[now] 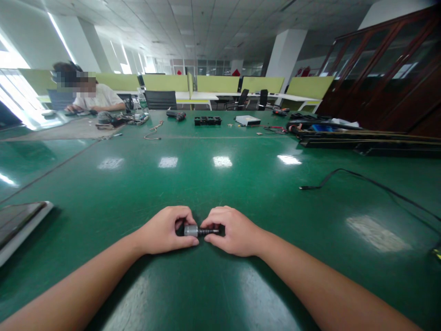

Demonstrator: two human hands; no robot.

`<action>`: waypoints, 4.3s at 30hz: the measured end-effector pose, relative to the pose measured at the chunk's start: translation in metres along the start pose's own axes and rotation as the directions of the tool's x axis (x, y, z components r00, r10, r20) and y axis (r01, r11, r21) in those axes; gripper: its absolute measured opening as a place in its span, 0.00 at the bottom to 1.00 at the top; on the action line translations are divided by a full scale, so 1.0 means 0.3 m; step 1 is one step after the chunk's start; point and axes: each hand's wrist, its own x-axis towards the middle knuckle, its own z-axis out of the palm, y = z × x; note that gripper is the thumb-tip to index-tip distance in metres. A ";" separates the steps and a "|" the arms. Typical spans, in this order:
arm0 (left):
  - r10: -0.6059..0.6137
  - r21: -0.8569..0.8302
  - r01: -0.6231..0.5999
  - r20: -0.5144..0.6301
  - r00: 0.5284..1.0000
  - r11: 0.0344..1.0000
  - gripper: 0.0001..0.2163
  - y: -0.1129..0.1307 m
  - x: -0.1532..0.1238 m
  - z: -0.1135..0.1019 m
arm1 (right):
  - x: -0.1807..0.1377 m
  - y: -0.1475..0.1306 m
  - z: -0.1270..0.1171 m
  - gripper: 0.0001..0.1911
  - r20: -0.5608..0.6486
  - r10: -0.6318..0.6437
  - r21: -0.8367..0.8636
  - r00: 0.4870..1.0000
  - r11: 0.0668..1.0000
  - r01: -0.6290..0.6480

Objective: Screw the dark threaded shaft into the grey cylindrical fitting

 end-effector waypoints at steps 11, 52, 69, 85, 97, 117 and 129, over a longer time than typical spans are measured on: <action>0.021 0.029 -0.021 0.012 1.000 0.999 0.11 -0.002 -0.003 -0.003 | -0.001 0.009 0.005 0.11 -0.023 -0.013 0.016 1.000 1.000 0.013; -0.009 0.051 0.008 0.003 1.000 0.999 0.13 0.001 0.002 -0.005 | -0.007 0.088 -0.043 0.03 -0.208 0.195 -0.058 0.958 0.976 -0.211; 0.010 0.032 -0.010 -0.014 1.000 0.999 0.11 0.007 0.002 -0.003 | -0.011 0.036 -0.026 0.10 -0.049 0.045 0.039 0.998 0.998 -0.043; 0.080 -0.006 -0.080 -0.004 0.997 0.997 0.13 -0.001 -0.002 -0.007 | -0.006 0.013 0.001 0.06 -0.015 0.019 0.020 1.000 1.000 -0.019; 0.038 -0.005 -0.038 -0.012 0.999 0.999 0.11 0.004 0.002 0.001 | -0.007 0.012 0.001 0.07 0.004 0.006 -0.016 1.000 1.000 -0.005; 0.039 0.011 -0.039 -0.010 0.999 0.999 0.11 -0.001 0.000 0.004 | -0.003 0.006 0.005 0.10 0.004 -0.034 -0.032 0.999 0.999 0.034; 0.044 0.025 -0.044 0.000 0.999 0.999 0.10 -0.004 0.001 0.001 | -0.002 0.008 0.010 0.07 -0.035 -0.025 -0.011 0.999 1.000 0.024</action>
